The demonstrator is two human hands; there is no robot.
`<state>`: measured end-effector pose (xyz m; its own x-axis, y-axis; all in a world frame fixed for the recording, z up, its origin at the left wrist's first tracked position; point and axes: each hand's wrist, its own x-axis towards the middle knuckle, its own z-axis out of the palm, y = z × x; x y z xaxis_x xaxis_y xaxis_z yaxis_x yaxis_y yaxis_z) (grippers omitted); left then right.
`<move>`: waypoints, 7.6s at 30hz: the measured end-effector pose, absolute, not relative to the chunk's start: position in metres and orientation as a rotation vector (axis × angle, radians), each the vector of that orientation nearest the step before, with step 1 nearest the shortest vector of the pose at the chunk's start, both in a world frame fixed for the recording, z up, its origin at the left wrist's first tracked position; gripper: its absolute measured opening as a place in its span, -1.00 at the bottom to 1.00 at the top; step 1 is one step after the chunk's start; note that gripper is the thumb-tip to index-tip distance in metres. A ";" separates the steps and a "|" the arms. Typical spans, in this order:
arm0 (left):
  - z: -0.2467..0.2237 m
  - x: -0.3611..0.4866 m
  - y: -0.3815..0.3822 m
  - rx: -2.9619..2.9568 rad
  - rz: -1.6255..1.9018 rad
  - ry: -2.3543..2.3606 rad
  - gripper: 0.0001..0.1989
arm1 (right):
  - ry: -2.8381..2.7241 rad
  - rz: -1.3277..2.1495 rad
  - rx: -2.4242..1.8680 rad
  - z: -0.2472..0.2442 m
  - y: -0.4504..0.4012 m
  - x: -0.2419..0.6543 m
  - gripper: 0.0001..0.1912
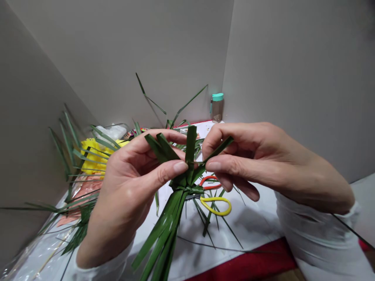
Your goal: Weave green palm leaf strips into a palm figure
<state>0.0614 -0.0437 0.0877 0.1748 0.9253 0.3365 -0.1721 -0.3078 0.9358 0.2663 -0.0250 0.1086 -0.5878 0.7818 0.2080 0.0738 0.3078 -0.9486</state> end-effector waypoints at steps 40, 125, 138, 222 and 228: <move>0.087 0.063 -0.041 1.416 1.330 0.785 -0.73 | -1.858 1.083 -0.725 0.102 -0.028 0.256 -0.63; 0.092 0.073 -0.032 1.367 1.490 0.893 -0.85 | -2.147 -0.349 -1.027 0.109 -0.062 0.260 -0.63; 0.091 0.073 -0.038 1.566 1.536 1.036 -0.82 | -2.147 -0.189 -1.144 0.113 -0.070 0.255 -0.77; 0.096 0.065 -0.034 1.274 1.079 0.734 -0.80 | -2.287 0.231 -0.913 0.119 -0.040 0.279 -0.86; 0.099 0.068 -0.035 1.244 1.079 0.747 -0.75 | -2.217 0.269 -0.808 0.111 -0.035 0.280 -0.87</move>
<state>0.0680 -0.0354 0.0990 0.3491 0.9311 0.1059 -0.2287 -0.0249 0.9732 0.2803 -0.0351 0.1108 -0.5214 0.6248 0.5812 0.4678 0.7789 -0.4177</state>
